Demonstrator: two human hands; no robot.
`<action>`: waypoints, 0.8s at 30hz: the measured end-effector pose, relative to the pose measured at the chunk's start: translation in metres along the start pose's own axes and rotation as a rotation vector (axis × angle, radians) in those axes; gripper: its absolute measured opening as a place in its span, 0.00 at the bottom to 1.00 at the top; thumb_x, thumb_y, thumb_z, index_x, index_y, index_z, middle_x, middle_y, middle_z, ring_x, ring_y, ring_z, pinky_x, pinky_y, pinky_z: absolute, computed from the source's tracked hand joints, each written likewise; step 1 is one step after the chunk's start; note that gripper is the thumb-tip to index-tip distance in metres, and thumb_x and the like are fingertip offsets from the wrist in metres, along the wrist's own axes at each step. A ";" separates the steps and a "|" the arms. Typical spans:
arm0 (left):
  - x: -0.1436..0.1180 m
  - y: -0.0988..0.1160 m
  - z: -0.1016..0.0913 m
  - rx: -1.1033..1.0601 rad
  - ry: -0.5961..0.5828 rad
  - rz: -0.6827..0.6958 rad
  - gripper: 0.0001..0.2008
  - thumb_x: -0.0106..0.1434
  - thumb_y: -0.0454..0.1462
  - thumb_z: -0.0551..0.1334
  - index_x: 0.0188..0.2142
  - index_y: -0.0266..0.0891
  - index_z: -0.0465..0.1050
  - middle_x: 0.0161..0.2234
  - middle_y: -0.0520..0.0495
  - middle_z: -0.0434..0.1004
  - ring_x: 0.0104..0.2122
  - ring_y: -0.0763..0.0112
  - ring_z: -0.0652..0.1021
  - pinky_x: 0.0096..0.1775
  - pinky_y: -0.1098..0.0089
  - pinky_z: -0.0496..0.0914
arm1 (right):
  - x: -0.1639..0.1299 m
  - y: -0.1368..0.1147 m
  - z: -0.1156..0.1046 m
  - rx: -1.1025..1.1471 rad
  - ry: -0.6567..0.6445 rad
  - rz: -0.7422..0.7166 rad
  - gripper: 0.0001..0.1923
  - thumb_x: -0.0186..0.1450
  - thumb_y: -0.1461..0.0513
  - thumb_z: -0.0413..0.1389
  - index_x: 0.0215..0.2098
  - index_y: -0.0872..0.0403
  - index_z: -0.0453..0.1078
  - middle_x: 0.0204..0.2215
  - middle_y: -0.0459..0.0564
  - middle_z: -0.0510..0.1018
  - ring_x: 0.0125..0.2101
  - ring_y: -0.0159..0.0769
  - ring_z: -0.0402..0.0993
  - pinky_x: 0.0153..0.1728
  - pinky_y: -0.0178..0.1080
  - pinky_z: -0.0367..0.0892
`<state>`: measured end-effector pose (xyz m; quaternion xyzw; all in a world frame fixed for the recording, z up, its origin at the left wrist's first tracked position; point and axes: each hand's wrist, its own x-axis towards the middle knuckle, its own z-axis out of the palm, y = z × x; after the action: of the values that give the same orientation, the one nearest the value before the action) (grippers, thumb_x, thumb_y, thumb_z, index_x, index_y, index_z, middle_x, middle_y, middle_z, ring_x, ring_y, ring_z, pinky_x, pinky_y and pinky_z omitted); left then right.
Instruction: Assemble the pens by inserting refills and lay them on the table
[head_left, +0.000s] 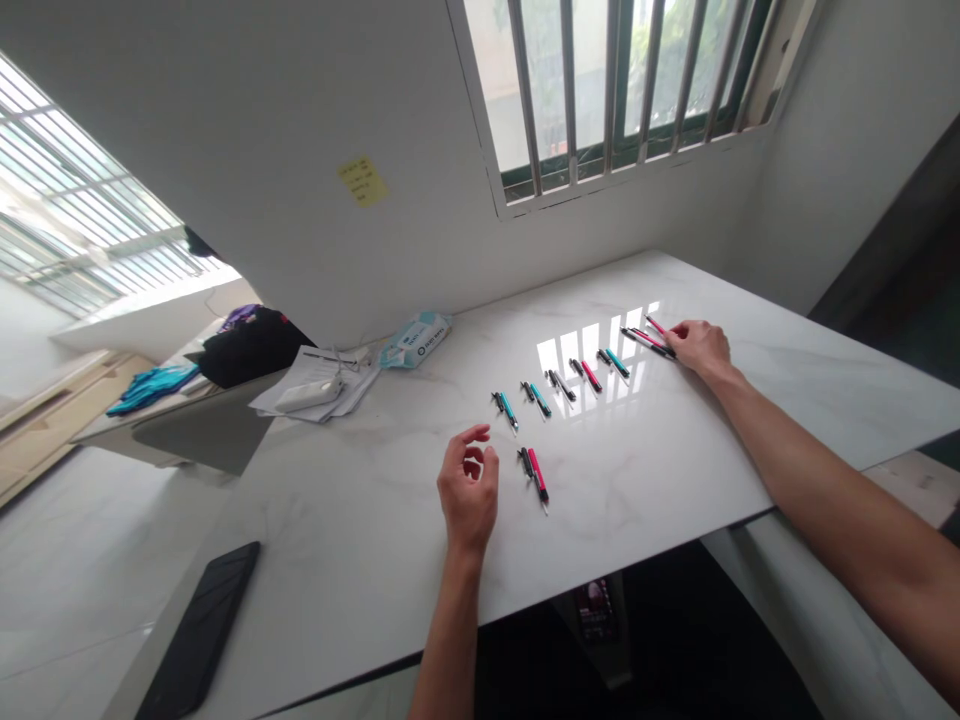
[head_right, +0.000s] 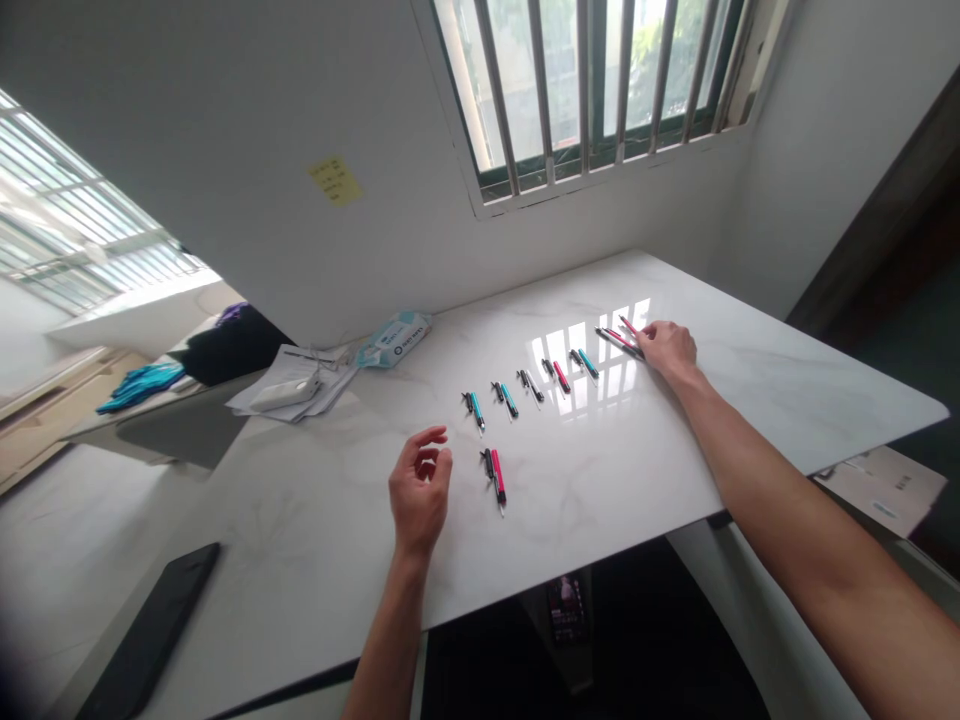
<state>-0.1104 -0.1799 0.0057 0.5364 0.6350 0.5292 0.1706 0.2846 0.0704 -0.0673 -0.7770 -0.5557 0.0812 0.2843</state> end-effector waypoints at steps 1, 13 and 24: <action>0.007 0.005 0.003 0.019 -0.013 0.056 0.12 0.67 0.38 0.62 0.49 0.41 0.77 0.46 0.45 0.80 0.34 0.71 0.75 0.33 0.72 0.70 | 0.001 0.001 0.000 0.026 0.022 0.012 0.18 0.66 0.52 0.59 0.44 0.54 0.83 0.42 0.62 0.85 0.41 0.51 0.79 0.42 0.45 0.69; 0.032 -0.003 0.044 0.278 0.218 0.614 0.10 0.67 0.32 0.62 0.46 0.41 0.77 0.43 0.44 0.80 0.43 0.63 0.77 0.48 0.63 0.72 | -0.030 -0.047 -0.021 0.585 0.121 -0.228 0.20 0.66 0.48 0.60 0.43 0.55 0.80 0.37 0.57 0.86 0.35 0.44 0.82 0.36 0.43 0.76; 0.025 -0.007 0.046 0.480 0.084 0.651 0.22 0.69 0.35 0.63 0.62 0.44 0.71 0.55 0.39 0.78 0.56 0.56 0.76 0.60 0.56 0.62 | -0.157 -0.192 0.001 0.981 -0.882 -0.610 0.20 0.60 0.47 0.69 0.37 0.53 0.75 0.30 0.50 0.85 0.29 0.36 0.79 0.31 0.37 0.72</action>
<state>-0.0873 -0.1354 -0.0093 0.7119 0.5437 0.4139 -0.1619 0.0689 -0.0298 0.0048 -0.2655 -0.7103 0.5438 0.3595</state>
